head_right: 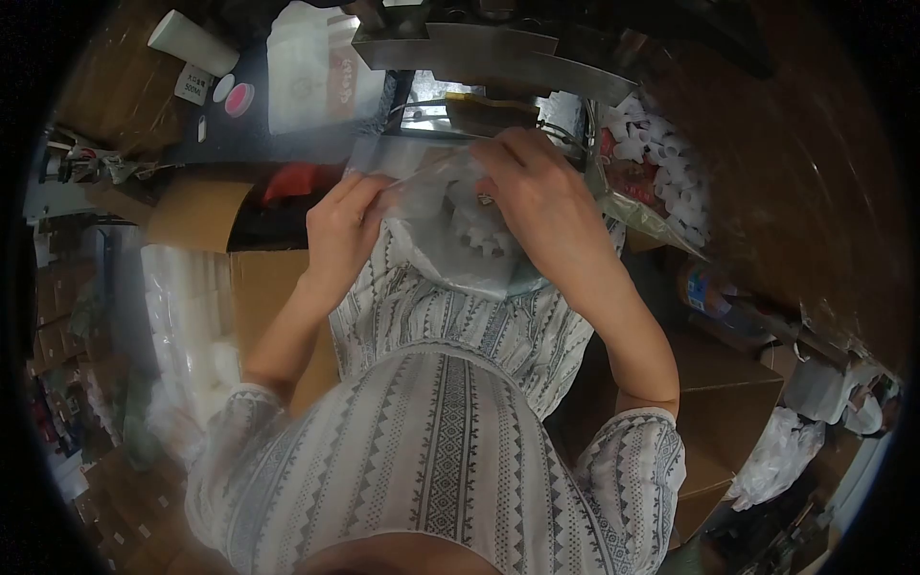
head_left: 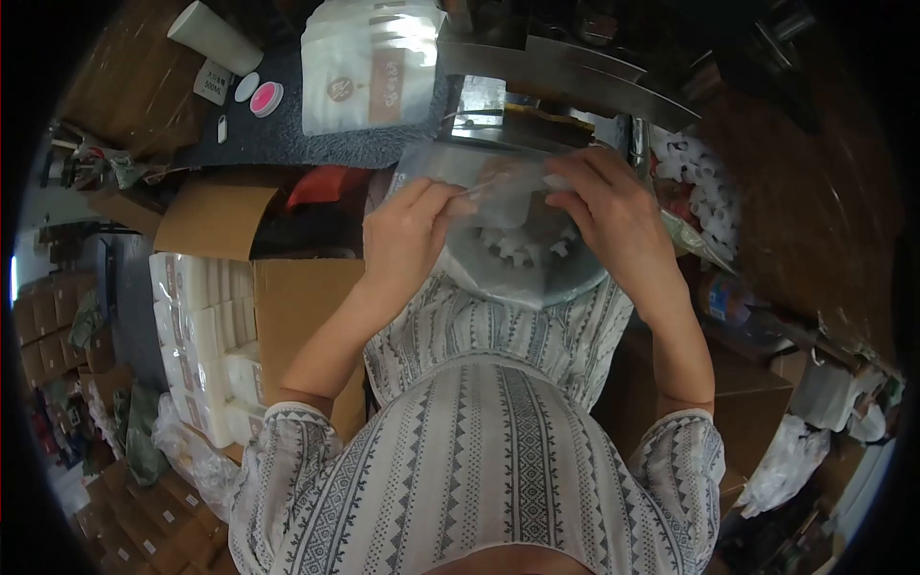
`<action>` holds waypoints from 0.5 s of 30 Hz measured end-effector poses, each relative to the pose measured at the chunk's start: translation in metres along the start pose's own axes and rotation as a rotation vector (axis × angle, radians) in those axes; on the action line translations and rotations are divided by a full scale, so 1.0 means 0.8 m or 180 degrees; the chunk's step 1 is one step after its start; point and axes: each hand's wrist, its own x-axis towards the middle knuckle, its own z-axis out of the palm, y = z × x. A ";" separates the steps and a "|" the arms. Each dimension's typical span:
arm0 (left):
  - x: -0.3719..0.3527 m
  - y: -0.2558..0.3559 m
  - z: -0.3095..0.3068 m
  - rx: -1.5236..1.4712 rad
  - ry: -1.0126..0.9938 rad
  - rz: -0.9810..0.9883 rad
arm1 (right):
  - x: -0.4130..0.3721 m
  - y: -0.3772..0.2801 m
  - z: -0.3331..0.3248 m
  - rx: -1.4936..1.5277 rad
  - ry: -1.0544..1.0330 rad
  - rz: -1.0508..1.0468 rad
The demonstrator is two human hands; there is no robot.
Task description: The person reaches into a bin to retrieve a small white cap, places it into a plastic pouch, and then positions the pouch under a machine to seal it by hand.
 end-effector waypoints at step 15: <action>0.063 -0.004 0.081 -0.3639 -0.1505 -0.2518 | -0.025 0.053 -0.051 0.0111 -0.0071 0.1688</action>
